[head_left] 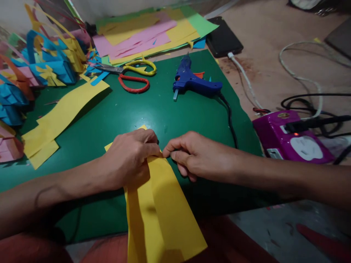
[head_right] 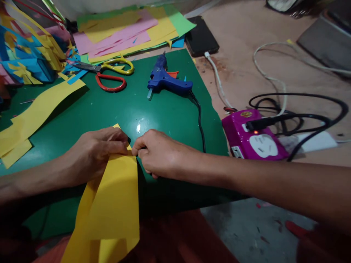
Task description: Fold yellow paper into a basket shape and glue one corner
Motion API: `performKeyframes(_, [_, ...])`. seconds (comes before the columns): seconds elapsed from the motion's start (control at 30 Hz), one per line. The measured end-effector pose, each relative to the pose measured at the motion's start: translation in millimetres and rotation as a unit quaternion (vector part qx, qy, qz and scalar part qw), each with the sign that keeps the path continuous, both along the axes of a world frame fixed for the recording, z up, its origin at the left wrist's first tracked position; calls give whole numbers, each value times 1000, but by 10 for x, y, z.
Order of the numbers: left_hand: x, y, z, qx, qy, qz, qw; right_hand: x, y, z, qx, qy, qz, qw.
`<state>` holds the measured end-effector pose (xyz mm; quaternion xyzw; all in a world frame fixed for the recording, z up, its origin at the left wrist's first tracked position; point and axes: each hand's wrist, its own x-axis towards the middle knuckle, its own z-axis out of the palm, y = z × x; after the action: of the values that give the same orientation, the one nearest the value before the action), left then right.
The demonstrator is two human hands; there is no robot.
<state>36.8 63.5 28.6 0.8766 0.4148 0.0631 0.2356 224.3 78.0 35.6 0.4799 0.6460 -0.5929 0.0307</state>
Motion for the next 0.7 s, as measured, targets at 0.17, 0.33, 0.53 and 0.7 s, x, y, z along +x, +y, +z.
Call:
performKeyframes(0.17, [42, 50, 31, -30, 11, 5, 999, 12, 62, -40, 22, -11, 31, 999])
performKeyframes(0.33, [65, 136, 58, -56, 48, 1, 997, -93, 154, 25, 1, -47, 25, 999])
performKeyframes(0.53, [62, 191, 74, -48, 70, 11, 996, -191, 221, 54, -47, -55, 13, 997])
performKeyframes(0.7, [71, 213, 66, -58, 81, 23, 995, -203, 245, 39, -69, -51, 0, 996])
